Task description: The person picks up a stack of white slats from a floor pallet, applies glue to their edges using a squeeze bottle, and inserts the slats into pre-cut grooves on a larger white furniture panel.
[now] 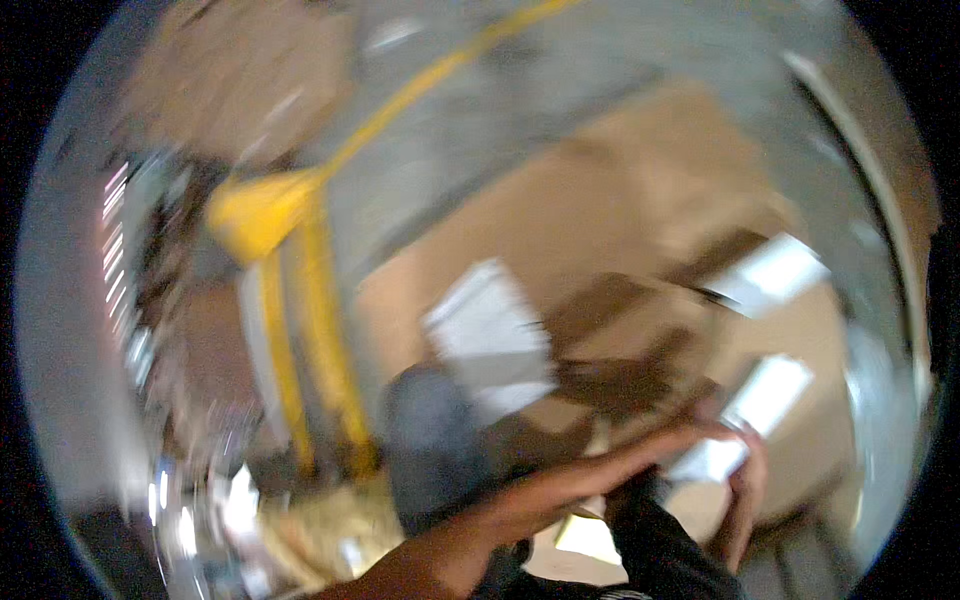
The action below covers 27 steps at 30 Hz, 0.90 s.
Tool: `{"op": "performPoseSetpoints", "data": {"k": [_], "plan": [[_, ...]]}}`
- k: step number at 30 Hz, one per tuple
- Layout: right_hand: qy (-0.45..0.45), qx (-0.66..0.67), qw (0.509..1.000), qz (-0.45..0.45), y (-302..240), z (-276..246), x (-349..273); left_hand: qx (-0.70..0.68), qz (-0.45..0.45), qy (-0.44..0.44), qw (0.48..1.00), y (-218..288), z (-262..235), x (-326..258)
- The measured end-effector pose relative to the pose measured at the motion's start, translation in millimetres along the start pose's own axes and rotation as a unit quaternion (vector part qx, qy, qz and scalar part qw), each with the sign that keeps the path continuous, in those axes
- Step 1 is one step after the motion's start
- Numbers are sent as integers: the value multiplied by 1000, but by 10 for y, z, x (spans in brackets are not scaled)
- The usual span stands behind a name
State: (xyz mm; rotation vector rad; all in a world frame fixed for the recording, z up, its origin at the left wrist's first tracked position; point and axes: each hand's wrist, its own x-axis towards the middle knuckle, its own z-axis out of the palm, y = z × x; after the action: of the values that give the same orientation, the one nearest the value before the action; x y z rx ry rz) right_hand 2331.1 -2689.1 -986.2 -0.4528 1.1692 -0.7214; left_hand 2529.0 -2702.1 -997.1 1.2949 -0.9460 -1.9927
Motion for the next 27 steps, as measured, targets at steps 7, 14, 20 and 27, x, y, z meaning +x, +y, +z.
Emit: {"op": "performPoseSetpoints", "data": {"k": [7,14,20,27], "plan": [[-27,136,990,29,90,526,206,59,-82,-6,995,321,-240,19],[27,122,988,-88,-395,755,-374,79,-24,-45,996,619,-49,-93],[25,207,968,-136,-141,662,-376,124,-15,-116,985,885,231,-168],[46,247,946,-203,230,540,-180,291,-10,-208,934,831,201,27]]}}
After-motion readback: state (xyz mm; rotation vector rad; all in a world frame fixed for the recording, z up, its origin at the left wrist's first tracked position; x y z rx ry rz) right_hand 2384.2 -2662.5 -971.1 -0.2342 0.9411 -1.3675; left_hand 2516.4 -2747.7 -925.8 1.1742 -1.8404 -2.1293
